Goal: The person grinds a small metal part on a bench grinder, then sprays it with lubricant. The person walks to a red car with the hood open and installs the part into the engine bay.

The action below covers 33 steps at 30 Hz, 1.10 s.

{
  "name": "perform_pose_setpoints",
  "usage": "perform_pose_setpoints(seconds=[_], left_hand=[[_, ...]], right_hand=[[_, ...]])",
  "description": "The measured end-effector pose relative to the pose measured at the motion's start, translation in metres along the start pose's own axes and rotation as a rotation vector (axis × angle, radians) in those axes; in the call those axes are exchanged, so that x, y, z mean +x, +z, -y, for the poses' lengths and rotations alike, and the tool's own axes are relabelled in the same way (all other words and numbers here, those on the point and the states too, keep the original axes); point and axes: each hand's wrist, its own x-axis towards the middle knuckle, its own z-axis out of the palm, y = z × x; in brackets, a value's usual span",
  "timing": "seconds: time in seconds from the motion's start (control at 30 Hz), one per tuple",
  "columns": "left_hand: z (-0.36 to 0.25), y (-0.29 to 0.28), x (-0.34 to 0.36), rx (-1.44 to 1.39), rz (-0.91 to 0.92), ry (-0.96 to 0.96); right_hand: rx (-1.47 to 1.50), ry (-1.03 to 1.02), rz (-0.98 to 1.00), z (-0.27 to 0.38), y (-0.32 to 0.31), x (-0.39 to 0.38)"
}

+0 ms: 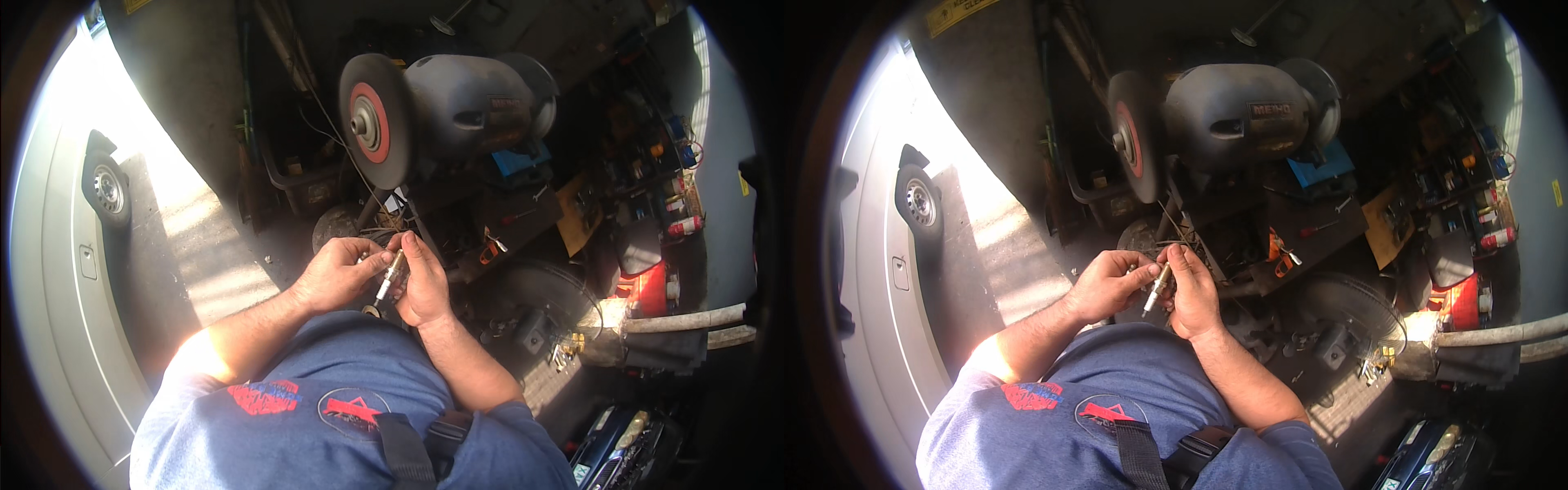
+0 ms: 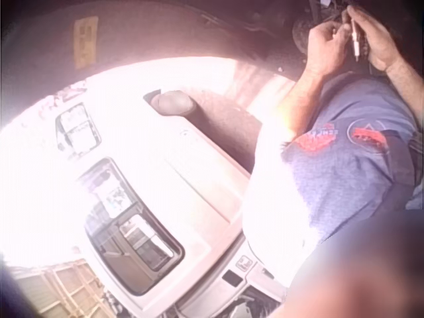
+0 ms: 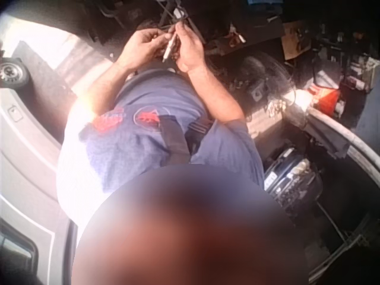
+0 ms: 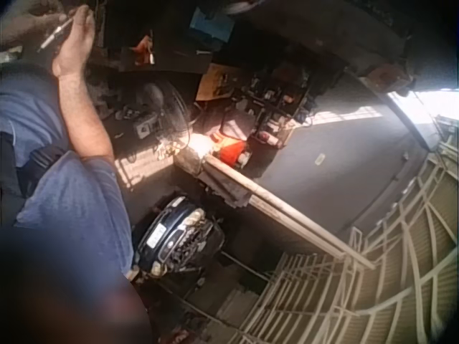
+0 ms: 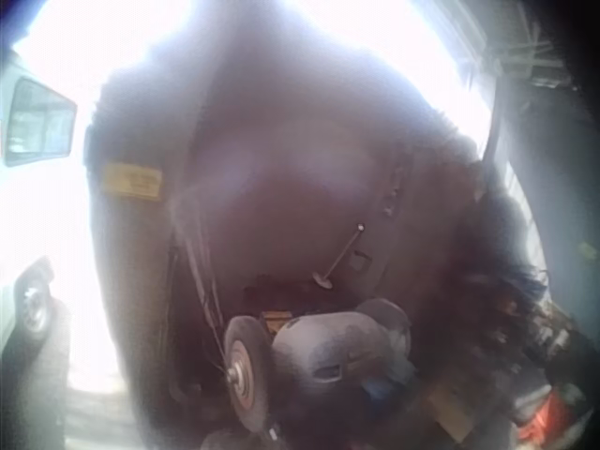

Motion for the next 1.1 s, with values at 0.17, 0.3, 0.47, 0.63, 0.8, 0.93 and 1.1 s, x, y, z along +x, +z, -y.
perform_pose_setpoints(seconds=[0.17,0.3,0.47,0.63,0.8,0.93,1.1], left_hand=[[0.012,0.008,0.005,0.278,-0.042,0.084],[0.025,-0.002,0.007,-0.236,0.028,-0.094],[0.037,-0.023,0.014,-0.796,0.034,0.066],[0.035,-0.019,0.017,-0.835,0.040,0.290],[0.022,-0.013,0.013,-0.778,-0.028,0.317],[0.010,-0.022,0.006,-0.553,-0.056,0.225],[-0.002,-0.022,0.011,-0.479,-0.152,0.199]], right_hand=[[0.296,0.292,-0.180,-0.024,-0.010,0.006],[0.351,0.331,-0.037,-0.026,-0.019,0.007],[0.193,0.170,0.076,-0.017,-0.018,0.004],[-0.261,0.053,0.086,-0.009,0.000,0.002],[-0.529,-0.089,0.122,0.002,0.015,0.005],[-0.547,-0.163,0.039,0.018,0.016,0.011],[-0.524,-0.202,0.113,0.035,0.015,0.020]])
